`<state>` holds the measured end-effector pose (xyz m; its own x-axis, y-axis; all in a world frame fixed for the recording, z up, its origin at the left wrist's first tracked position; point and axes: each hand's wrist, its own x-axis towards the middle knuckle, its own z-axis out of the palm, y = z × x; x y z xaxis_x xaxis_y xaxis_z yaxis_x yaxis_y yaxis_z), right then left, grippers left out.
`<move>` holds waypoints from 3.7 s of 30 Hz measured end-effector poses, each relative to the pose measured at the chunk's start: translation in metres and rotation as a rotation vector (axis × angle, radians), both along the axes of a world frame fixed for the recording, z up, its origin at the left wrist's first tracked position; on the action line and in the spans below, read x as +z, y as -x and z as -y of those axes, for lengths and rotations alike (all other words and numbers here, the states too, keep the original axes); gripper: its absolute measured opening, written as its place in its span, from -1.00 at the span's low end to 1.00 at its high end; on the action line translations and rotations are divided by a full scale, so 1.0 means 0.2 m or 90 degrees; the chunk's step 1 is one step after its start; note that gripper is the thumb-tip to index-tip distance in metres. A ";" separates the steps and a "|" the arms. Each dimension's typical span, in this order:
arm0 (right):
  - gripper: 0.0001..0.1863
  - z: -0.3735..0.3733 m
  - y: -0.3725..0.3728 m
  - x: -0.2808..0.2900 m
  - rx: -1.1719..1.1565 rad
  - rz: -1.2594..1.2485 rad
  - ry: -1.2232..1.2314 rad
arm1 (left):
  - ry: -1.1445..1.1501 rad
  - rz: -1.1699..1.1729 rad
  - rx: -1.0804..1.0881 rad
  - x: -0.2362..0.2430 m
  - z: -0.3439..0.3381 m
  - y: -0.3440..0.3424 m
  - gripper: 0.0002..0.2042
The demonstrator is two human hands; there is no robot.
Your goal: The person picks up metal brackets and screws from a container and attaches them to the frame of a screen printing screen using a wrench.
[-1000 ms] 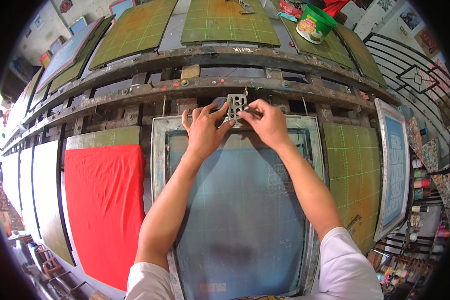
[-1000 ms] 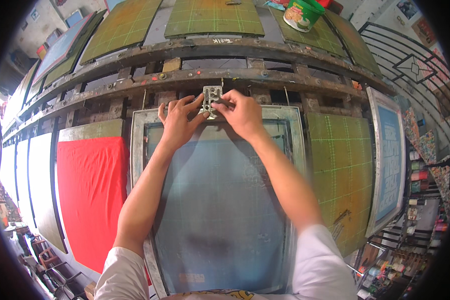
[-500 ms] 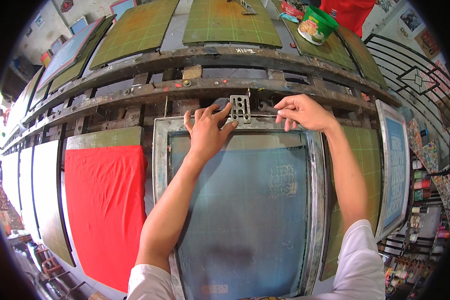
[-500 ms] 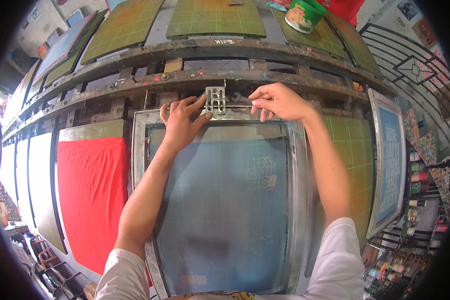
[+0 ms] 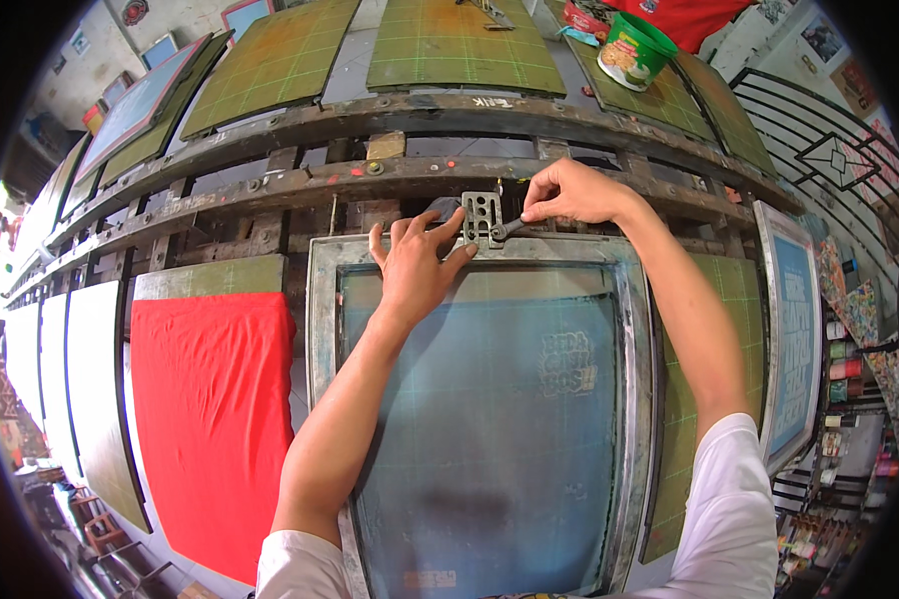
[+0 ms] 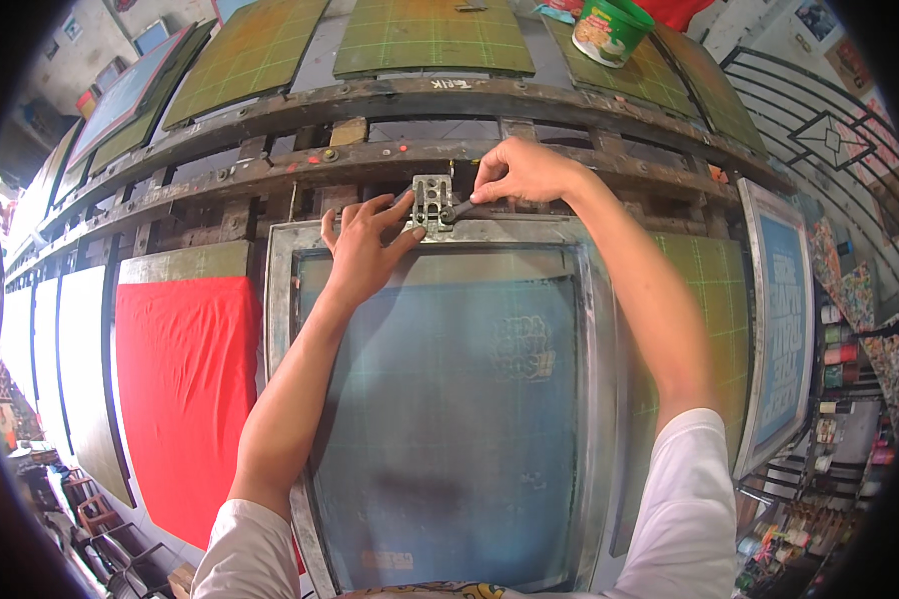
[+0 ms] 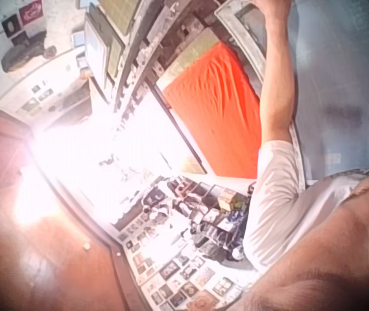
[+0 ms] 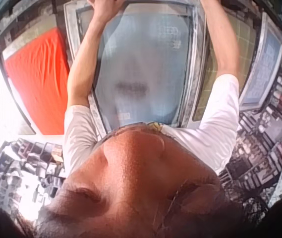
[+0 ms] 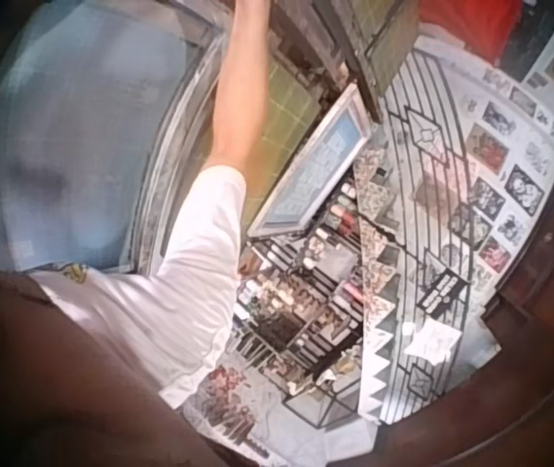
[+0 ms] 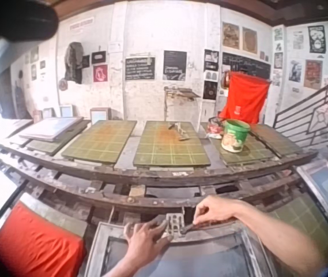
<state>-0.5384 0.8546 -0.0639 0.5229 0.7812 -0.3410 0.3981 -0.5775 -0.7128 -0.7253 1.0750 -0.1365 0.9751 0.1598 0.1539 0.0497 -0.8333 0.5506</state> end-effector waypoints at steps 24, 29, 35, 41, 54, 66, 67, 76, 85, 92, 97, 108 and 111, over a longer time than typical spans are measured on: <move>-0.66 -0.16 0.88 -0.20 -0.429 -0.486 -0.323 | -0.012 0.020 0.003 -0.03 -0.02 0.00 -0.46; -0.74 0.09 0.80 -0.12 -0.436 -0.200 -0.266 | 0.003 0.027 -0.005 -0.04 0.00 -0.01 -0.46; -0.77 0.25 0.39 -0.09 -0.272 -0.205 -0.145 | 0.002 0.020 0.000 -0.03 -0.01 -0.01 -0.46; -0.68 0.17 0.23 -0.01 -0.186 -0.119 -0.005 | 0.008 0.021 0.005 -0.03 -0.01 0.01 -0.49; -0.61 0.00 -0.12 -0.03 -0.012 0.139 -0.073 | -0.026 0.016 0.002 -0.04 0.00 -0.01 -0.46; -0.56 -0.03 -0.05 -0.02 -0.078 0.208 -0.084 | -0.018 0.007 -0.005 -0.02 0.00 -0.01 -0.46; -0.58 0.01 -0.02 -0.04 -0.088 0.231 -0.091 | -0.013 0.011 -0.008 -0.03 0.01 -0.01 -0.46; -0.50 0.14 0.56 -0.08 -0.330 0.021 0.019 | -0.005 0.024 -0.006 -0.03 0.00 0.00 -0.48; -0.56 -0.01 0.76 -0.16 -0.398 -0.328 -0.141 | -0.010 0.005 -0.006 0.01 -0.01 0.01 -0.47; -0.51 -0.17 0.86 -0.22 -0.438 -0.424 -0.263 | -0.010 0.011 -0.009 0.01 0.01 -0.01 -0.48; -0.51 -0.26 0.86 -0.25 -0.448 -0.500 -0.320 | -0.001 0.001 -0.013 0.00 0.01 -0.02 -0.48; -0.62 0.05 0.86 -0.18 -0.364 -0.228 -0.278 | -0.013 0.038 -0.015 -0.02 0.02 -0.01 -0.47; -0.63 0.14 0.71 -0.12 -0.304 -0.206 -0.227 | -0.006 0.044 -0.006 -0.02 0.00 0.01 -0.46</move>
